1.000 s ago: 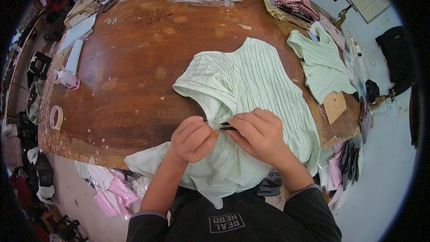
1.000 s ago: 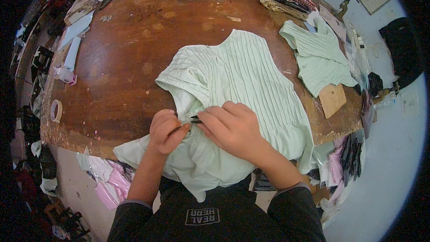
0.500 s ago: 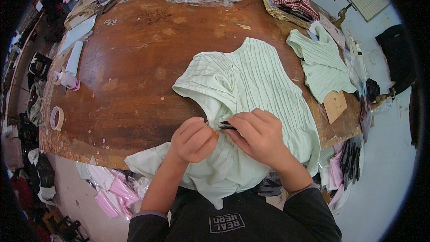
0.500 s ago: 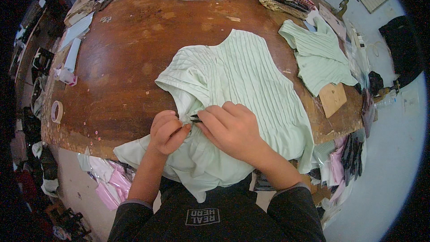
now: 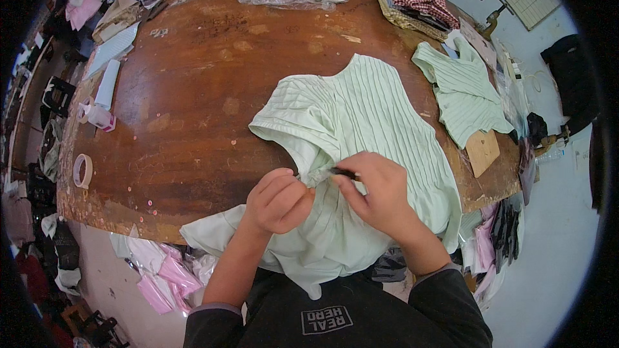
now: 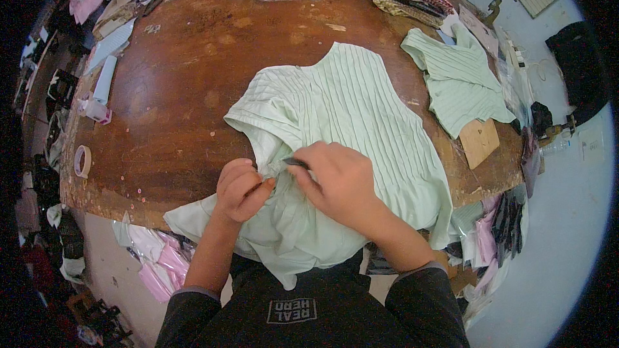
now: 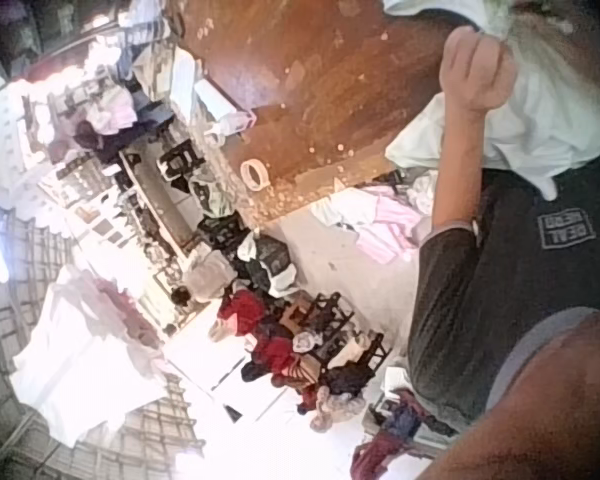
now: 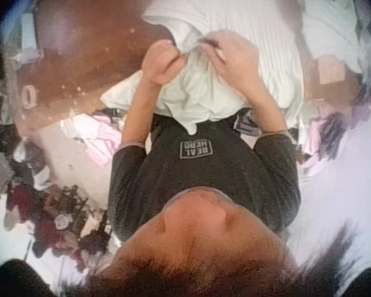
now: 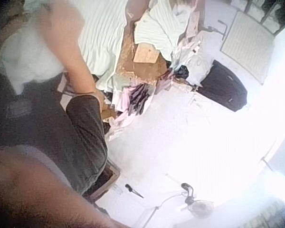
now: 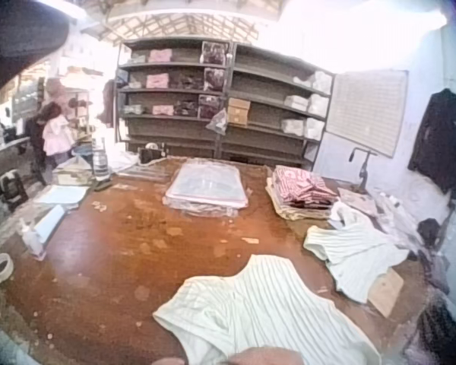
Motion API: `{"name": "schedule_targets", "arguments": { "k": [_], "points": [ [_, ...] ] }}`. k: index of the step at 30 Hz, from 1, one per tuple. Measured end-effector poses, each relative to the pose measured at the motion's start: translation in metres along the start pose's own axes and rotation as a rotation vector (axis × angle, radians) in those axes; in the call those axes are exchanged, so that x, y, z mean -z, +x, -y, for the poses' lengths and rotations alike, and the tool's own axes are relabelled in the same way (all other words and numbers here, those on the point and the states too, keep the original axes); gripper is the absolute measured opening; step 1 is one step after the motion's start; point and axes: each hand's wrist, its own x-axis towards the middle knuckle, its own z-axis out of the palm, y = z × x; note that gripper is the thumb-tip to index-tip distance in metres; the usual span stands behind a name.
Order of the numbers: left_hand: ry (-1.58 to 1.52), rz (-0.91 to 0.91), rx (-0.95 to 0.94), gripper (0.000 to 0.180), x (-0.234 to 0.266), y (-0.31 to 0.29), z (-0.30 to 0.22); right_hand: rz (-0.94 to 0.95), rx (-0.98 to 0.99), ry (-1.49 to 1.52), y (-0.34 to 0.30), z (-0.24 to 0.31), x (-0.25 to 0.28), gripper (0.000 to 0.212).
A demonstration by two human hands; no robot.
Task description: The person uses small scissors to trim loose threads and excess fabric from the edges of a light green pleated garment laid on a wooden worktable. The garment is repositioned once during the process to access different areas.
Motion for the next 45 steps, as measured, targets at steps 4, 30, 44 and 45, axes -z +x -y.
{"name": "schedule_targets", "arguments": {
  "k": [4,30,44,45],
  "points": [
    [-0.032,0.007,0.016,0.017,0.002,-0.003,0.001,0.104,-0.047,0.159,0.007,0.005,0.003,0.038],
    [-0.026,0.026,-0.026,0.018,0.003,-0.003,-0.004,0.218,-0.085,0.39,0.02,-0.008,0.011,0.017],
    [-0.044,0.038,-0.026,0.019,0.001,-0.001,-0.004,0.08,-0.265,0.618,0.004,-0.029,0.004,0.008],
    [-0.041,0.035,-0.025,0.019,0.001,-0.002,-0.004,0.104,-0.362,0.594,0.006,-0.025,0.007,0.01]
  ]
}}
